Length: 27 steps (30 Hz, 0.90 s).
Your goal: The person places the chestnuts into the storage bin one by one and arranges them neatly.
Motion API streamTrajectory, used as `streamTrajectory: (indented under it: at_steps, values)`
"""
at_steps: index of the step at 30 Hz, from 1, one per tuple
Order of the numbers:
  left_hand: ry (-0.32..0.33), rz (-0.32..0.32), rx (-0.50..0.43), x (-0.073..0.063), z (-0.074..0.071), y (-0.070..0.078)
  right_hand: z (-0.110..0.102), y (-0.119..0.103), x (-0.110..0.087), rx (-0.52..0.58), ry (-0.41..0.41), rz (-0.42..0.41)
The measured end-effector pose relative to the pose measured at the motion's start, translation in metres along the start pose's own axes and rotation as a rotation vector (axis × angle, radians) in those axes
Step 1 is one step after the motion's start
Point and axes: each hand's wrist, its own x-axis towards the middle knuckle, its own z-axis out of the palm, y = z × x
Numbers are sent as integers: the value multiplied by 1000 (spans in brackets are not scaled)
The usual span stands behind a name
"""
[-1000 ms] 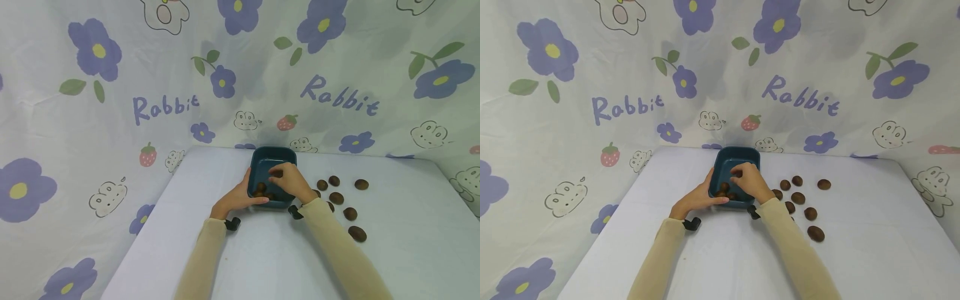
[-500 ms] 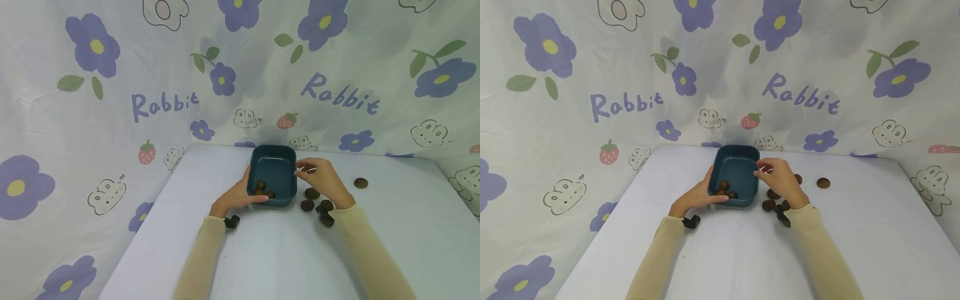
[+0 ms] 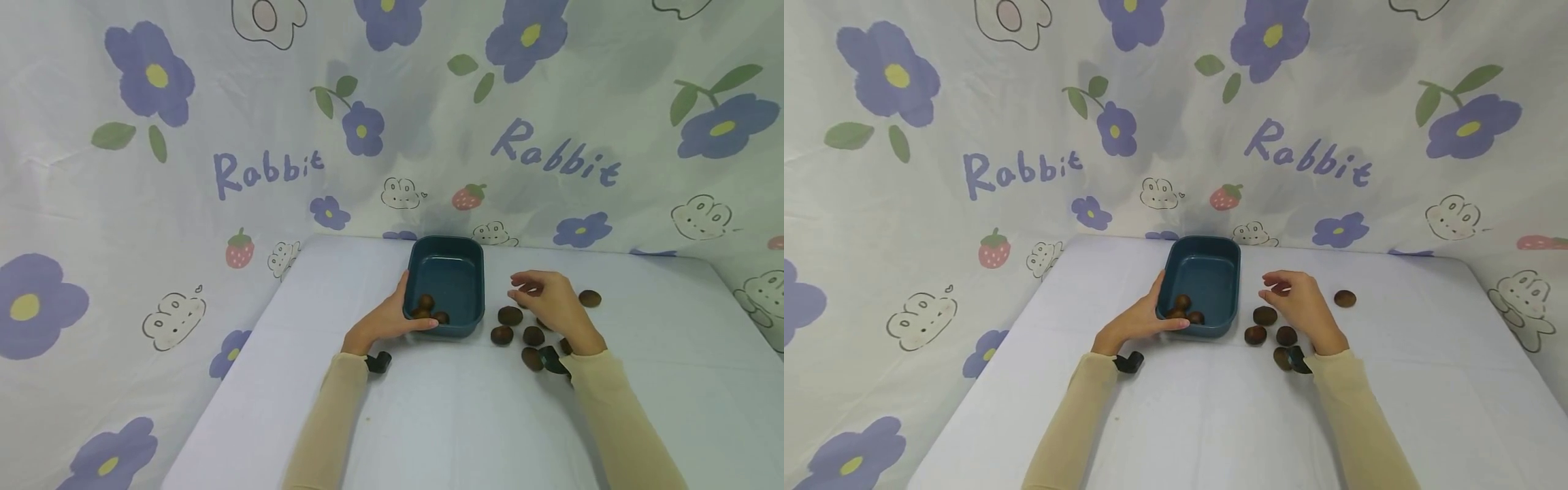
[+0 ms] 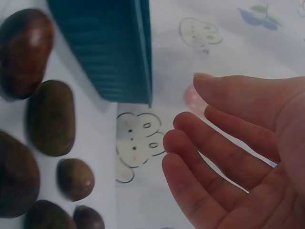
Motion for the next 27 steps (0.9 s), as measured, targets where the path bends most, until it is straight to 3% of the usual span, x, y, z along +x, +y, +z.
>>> streamTrajectory:
  at_steps: [11,27]
  values:
    - [4,-52,31,-1,0,-2,7,18,1,7,-118,67]
    - [-3,-73,40,0,0,-2,17,39,4,-12,-206,6]
